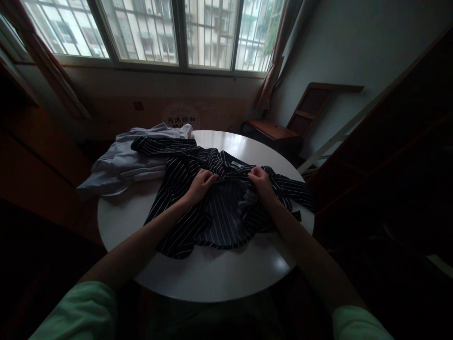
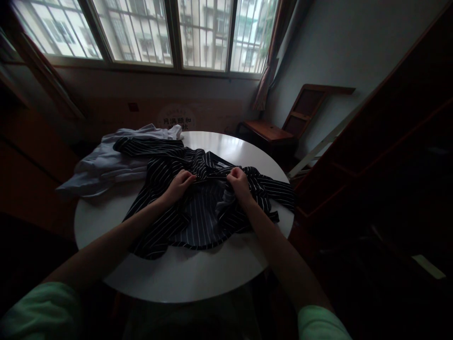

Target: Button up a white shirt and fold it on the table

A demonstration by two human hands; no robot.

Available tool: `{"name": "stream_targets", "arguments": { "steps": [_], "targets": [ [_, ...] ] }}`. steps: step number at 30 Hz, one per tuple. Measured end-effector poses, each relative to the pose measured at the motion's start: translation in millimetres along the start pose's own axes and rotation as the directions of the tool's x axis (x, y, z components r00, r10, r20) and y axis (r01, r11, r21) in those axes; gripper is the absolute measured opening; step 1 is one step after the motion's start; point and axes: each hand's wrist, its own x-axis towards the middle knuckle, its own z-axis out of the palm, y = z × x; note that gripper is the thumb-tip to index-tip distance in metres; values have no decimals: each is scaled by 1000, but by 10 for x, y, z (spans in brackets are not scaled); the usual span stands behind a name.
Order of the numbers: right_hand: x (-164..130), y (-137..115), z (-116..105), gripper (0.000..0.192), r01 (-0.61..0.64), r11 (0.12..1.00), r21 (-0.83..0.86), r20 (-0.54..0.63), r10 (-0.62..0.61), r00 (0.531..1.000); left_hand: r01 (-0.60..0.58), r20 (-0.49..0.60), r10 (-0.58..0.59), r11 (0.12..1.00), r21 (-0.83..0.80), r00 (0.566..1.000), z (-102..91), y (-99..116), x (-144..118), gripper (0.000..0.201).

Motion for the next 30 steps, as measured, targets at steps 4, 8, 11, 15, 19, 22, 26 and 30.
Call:
{"name": "stream_targets", "arguments": {
  "steps": [4,8,11,15,19,22,26,30],
  "targets": [
    [-28,-30,11,7,95,962,-257,78,-77,994,-196,84,185,968,155,979,2,-18,-46,15],
    [-132,-67,63,11,178,844,-505,222,-72,972,-224,184,180,941,256,966,36,31,-117,9],
    [-196,-77,90,26,307,721,-622,229,-208,951,-181,185,134,946,268,974,48,51,-127,14],
    [-253,-48,186,34,570,565,-597,371,-436,820,-173,141,143,958,230,980,67,51,-124,15],
    [-265,5,269,8,643,588,-491,500,-414,761,-188,132,166,965,183,977,75,67,-118,16],
    [-234,25,262,10,472,774,-422,360,-334,871,-197,179,164,964,181,970,69,79,-109,17],
    [-159,35,237,4,183,964,-193,219,-139,966,-199,228,157,965,172,961,75,78,-114,10],
    [-109,55,261,9,51,998,-22,258,-44,965,-162,203,112,955,249,973,89,80,-147,17]
  ]
}}
